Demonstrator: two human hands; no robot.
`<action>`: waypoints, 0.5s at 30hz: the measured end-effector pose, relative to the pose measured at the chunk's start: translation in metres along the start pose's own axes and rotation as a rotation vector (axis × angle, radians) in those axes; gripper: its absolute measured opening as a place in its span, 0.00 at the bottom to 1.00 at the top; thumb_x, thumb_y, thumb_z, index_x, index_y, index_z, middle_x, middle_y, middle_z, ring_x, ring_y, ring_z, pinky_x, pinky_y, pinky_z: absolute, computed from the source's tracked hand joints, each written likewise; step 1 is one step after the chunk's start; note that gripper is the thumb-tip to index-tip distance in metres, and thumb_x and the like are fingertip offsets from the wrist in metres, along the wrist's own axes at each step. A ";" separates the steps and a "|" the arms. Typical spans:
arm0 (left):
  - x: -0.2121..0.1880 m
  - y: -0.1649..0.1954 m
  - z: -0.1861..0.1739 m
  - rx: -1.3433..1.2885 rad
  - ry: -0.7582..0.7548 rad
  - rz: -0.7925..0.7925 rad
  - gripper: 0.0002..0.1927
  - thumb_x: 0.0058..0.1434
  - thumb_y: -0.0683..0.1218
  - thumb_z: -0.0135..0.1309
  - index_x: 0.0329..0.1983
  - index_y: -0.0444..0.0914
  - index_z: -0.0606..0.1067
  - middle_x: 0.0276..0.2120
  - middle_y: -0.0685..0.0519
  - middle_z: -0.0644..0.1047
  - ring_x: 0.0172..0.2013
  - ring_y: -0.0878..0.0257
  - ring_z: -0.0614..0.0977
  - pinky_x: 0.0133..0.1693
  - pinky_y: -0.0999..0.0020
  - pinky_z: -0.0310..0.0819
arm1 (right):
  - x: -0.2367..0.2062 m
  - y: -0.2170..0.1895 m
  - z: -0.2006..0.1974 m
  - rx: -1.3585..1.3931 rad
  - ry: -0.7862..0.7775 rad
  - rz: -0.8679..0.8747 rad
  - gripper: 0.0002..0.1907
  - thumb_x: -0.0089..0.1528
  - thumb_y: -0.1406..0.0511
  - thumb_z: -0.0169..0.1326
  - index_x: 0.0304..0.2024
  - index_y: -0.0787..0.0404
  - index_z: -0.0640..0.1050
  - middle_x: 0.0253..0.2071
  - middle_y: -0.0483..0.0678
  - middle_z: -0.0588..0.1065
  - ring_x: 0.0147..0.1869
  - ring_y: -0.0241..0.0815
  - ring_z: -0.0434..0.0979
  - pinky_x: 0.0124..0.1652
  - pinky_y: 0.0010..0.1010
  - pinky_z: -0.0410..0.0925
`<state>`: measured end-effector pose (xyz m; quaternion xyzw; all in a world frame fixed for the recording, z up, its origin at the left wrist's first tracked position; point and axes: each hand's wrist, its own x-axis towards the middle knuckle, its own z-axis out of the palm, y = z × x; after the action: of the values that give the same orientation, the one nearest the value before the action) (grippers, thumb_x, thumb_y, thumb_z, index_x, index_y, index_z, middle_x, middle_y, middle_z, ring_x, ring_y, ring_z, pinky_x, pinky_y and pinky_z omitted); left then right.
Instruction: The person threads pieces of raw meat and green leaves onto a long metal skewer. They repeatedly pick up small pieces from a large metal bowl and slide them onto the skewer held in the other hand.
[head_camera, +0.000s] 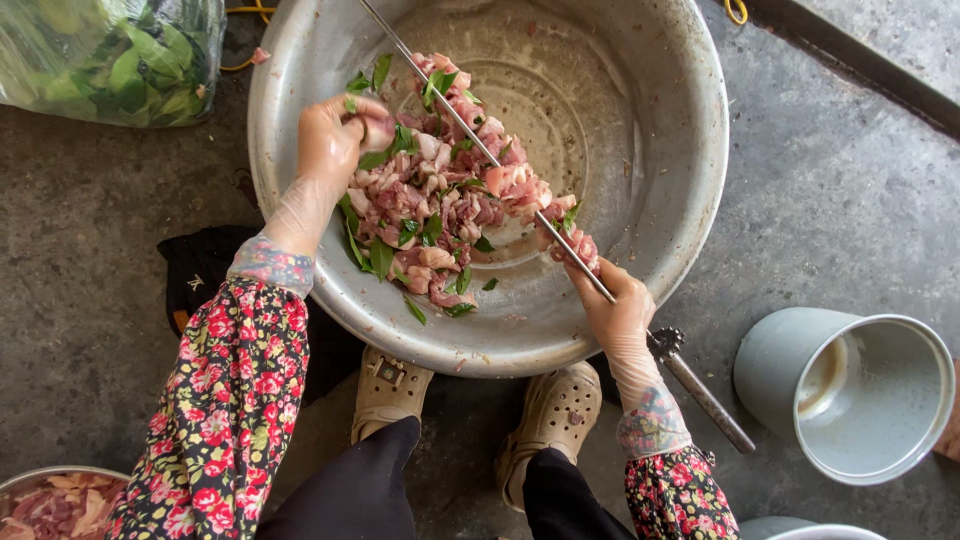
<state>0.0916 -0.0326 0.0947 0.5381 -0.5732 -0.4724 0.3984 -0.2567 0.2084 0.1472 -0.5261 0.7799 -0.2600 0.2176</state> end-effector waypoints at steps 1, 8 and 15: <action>0.007 0.005 0.000 -0.079 0.048 -0.042 0.14 0.66 0.31 0.47 0.47 0.31 0.82 0.44 0.46 0.85 0.39 0.63 0.86 0.42 0.67 0.85 | 0.000 0.000 0.000 -0.003 -0.001 0.004 0.16 0.61 0.53 0.64 0.46 0.54 0.85 0.27 0.53 0.78 0.29 0.47 0.81 0.34 0.36 0.70; 0.054 0.042 0.015 -0.433 0.044 0.106 0.11 0.67 0.29 0.47 0.45 0.30 0.79 0.37 0.44 0.82 0.33 0.64 0.82 0.39 0.66 0.85 | 0.002 -0.003 -0.001 -0.028 0.013 0.013 0.17 0.60 0.52 0.64 0.45 0.53 0.85 0.26 0.51 0.79 0.28 0.44 0.81 0.33 0.36 0.71; 0.050 0.063 0.024 -0.564 -0.078 0.122 0.09 0.74 0.32 0.47 0.47 0.29 0.78 0.39 0.47 0.82 0.33 0.67 0.78 0.35 0.71 0.74 | 0.000 -0.007 -0.004 -0.005 -0.007 0.007 0.16 0.62 0.52 0.63 0.46 0.53 0.85 0.25 0.52 0.79 0.28 0.44 0.81 0.33 0.36 0.71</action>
<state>0.0484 -0.0811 0.1480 0.3520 -0.4657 -0.6085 0.5375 -0.2541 0.2064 0.1544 -0.5249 0.7815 -0.2555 0.2200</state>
